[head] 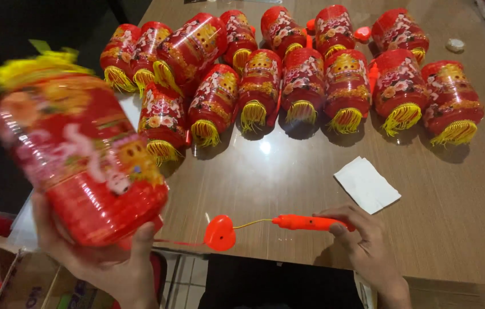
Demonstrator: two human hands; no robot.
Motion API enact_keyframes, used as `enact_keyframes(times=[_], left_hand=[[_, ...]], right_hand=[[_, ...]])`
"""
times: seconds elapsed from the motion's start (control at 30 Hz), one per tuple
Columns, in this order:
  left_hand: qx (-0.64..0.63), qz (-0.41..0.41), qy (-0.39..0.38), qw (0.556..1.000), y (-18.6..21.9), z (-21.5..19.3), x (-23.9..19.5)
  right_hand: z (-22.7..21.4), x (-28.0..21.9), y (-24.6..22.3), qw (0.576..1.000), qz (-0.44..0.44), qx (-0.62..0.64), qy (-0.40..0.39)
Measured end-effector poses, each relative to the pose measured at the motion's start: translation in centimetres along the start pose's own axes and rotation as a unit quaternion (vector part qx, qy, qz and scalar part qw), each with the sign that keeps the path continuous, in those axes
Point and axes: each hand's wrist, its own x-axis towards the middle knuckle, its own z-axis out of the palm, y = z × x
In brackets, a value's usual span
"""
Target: Cleaning lanterns with a cloth, attaching plastic handles, and packing them into plastic bags.
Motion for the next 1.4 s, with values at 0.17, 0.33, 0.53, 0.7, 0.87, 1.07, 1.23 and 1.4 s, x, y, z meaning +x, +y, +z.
enact_keyframes(times=[0.17, 0.33, 0.53, 0.7, 0.87, 1.07, 1.23, 1.4], left_hand=[[-0.013, -0.015, -0.008, 1.0, -0.1, 1.0, -0.7], [-0.074, -0.074, -0.124, 0.987, -2.0, 3.8, -3.3], [0.033, -0.084, -0.349, 0.933, -2.6, 7.4, -5.4], [0.053, -0.123, -0.357, 0.924, -3.6, 8.8, -7.0], [0.05, -0.197, -0.327, 0.923, -3.5, 8.8, -6.6], [0.116, 0.146, -0.211, 0.96, -3.8, 9.0, -9.8], [-0.008, 0.269, -0.382, 0.884, -1.6, 13.5, -10.3], [0.144, 0.289, -0.386, 0.864, -3.3, 14.1, -12.4]], right_hand=[[-0.6, 0.1, 0.6, 0.999, 0.034, -0.014, 0.003], [-1.4, 1.0, 0.4, 0.996, 0.053, -0.07, -0.002], [-0.7, 1.6, 1.7, 0.986, 0.113, -0.123, -0.028], [-0.5, 1.5, 1.6, 0.973, 0.125, -0.185, -0.052], [-0.4, 1.2, 3.0, 0.976, 0.07, -0.199, -0.045], [-0.6, 1.2, 2.0, 0.979, 0.077, -0.184, -0.04], [-0.8, 0.5, 4.3, 0.983, 0.085, -0.164, -0.022], [-1.1, 0.2, 3.3, 0.995, 0.067, -0.066, 0.022]])
